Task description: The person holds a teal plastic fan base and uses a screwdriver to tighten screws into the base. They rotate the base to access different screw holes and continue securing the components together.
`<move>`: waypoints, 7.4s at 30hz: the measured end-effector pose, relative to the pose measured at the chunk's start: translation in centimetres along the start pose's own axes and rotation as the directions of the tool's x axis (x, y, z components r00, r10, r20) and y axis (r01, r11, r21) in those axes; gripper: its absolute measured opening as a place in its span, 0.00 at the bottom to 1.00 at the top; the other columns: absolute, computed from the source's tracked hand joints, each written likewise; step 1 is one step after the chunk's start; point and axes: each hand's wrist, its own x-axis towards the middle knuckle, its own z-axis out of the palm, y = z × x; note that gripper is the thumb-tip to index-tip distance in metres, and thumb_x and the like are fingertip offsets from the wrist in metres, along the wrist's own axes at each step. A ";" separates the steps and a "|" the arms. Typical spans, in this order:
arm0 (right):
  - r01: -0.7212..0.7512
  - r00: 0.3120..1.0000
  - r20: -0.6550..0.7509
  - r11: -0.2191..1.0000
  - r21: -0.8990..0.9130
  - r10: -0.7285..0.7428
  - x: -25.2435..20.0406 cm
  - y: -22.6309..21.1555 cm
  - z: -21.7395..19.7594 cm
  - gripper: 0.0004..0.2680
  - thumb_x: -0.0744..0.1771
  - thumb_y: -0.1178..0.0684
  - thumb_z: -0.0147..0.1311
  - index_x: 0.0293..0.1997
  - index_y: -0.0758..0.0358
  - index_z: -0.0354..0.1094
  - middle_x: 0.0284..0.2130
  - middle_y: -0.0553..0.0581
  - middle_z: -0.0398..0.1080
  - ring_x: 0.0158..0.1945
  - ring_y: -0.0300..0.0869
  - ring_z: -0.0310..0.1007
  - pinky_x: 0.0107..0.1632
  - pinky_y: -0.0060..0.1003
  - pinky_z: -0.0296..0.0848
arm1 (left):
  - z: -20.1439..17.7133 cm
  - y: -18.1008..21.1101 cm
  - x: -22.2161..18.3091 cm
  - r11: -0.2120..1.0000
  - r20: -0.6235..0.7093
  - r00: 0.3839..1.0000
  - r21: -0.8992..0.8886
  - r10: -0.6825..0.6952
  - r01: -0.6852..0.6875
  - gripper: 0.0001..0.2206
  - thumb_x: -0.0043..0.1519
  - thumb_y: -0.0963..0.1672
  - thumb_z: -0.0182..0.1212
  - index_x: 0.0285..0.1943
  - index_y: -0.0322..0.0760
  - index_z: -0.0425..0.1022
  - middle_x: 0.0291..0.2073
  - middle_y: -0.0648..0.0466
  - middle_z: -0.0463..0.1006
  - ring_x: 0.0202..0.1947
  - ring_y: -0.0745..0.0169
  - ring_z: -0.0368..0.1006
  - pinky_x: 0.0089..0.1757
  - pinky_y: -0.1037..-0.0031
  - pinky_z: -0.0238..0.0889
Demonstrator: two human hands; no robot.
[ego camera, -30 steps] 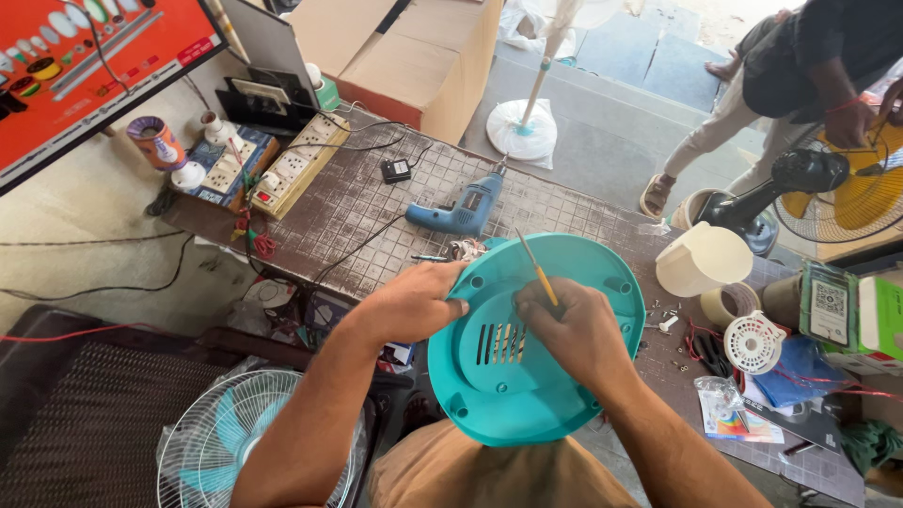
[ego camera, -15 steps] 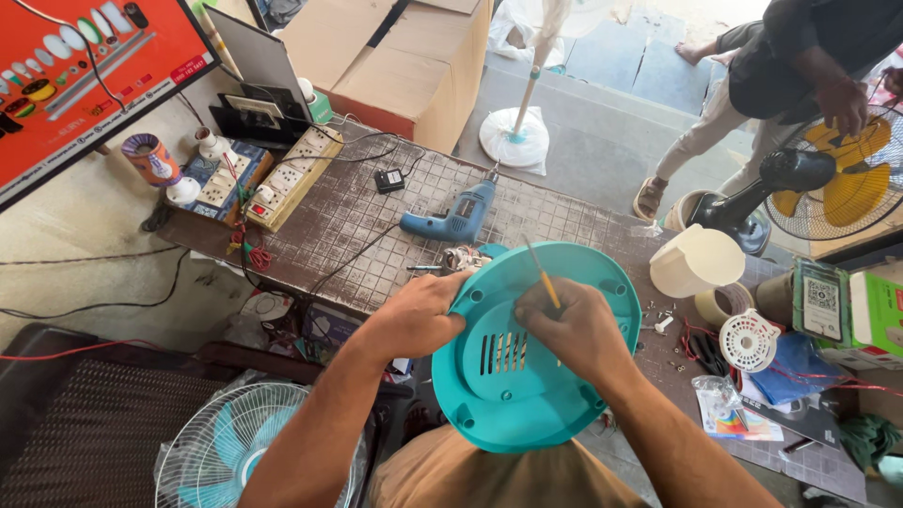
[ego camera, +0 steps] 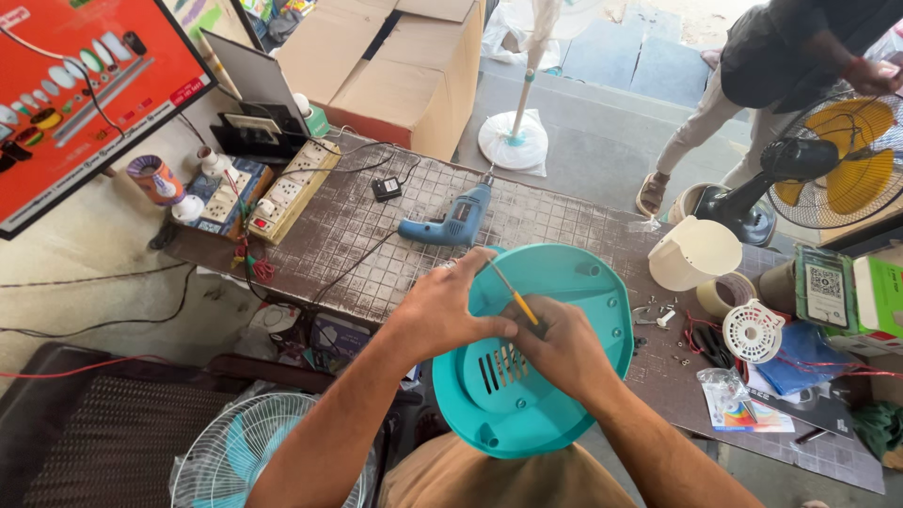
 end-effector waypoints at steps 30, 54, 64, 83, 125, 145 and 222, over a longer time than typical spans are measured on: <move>0.207 0.961 -0.048 0.824 -0.528 -0.273 -8.6 -3.3 -10.0 0.10 0.59 0.56 0.63 0.42 0.58 0.76 0.33 0.52 0.78 0.29 0.46 0.78 0.31 0.40 0.77 | 0.9 1.7 -0.5 0.993 0.066 0.996 0.105 -0.065 0.058 0.39 0.48 0.49 0.76 0.67 0.40 0.56 0.44 0.35 0.79 0.48 0.33 0.77 0.50 0.53 0.69; 0.199 0.966 -0.024 0.806 -0.557 -0.256 -9.1 -3.7 -8.1 0.11 0.60 0.52 0.65 0.44 0.57 0.78 0.31 0.54 0.76 0.25 0.50 0.76 0.28 0.45 0.74 | 1.1 1.5 -0.4 0.992 0.053 0.996 0.106 -0.077 0.071 0.42 0.47 0.49 0.75 0.70 0.38 0.54 0.46 0.34 0.79 0.50 0.34 0.76 0.52 0.54 0.68; 0.098 0.987 -0.049 0.823 -0.560 -0.151 -9.2 -3.7 -7.6 0.11 0.61 0.50 0.64 0.45 0.58 0.77 0.31 0.56 0.76 0.24 0.52 0.77 0.29 0.46 0.75 | 1.3 1.7 -0.5 0.992 0.064 0.992 0.083 -0.105 0.100 0.41 0.48 0.48 0.75 0.69 0.38 0.55 0.44 0.35 0.79 0.49 0.35 0.78 0.51 0.55 0.70; 0.547 0.836 0.434 0.467 -0.694 -0.335 -9.0 1.5 -11.2 0.18 0.61 0.54 0.53 0.56 0.64 0.67 0.34 0.56 0.69 0.38 0.51 0.77 0.35 0.46 0.76 | 6.1 -1.3 0.1 0.955 0.162 0.973 -0.217 -0.167 0.200 0.15 0.51 0.45 0.56 0.43 0.32 0.79 0.34 0.41 0.83 0.38 0.47 0.80 0.45 0.61 0.71; 0.070 0.921 0.352 0.818 -0.571 0.167 -6.7 3.0 -10.9 0.13 0.68 0.49 0.56 0.55 0.64 0.75 0.33 0.59 0.77 0.34 0.43 0.77 0.36 0.36 0.73 | 7.7 -2.9 0.7 0.973 0.004 0.998 -0.226 -0.055 0.054 0.12 0.47 0.45 0.54 0.32 0.33 0.78 0.23 0.41 0.80 0.26 0.43 0.77 0.35 0.59 0.70; -0.524 0.750 0.204 0.754 -0.397 0.629 -4.7 0.9 -10.8 0.10 0.66 0.49 0.58 0.48 0.62 0.77 0.33 0.62 0.78 0.40 0.48 0.79 0.44 0.41 0.77 | 7.9 -2.3 0.9 0.963 -0.015 0.998 -0.264 -0.056 0.050 0.14 0.48 0.47 0.54 0.34 0.34 0.79 0.27 0.44 0.82 0.32 0.45 0.79 0.38 0.60 0.70; 0.366 0.901 0.433 0.597 -0.714 -0.033 -5.3 -4.0 -11.5 0.11 0.63 0.54 0.56 0.49 0.53 0.68 0.31 0.56 0.68 0.31 0.52 0.77 0.31 0.47 0.76 | 4.8 -3.1 1.0 0.949 0.065 0.991 -0.288 -0.117 0.131 0.15 0.47 0.47 0.56 0.33 0.29 0.78 0.24 0.43 0.79 0.28 0.51 0.73 0.34 0.64 0.65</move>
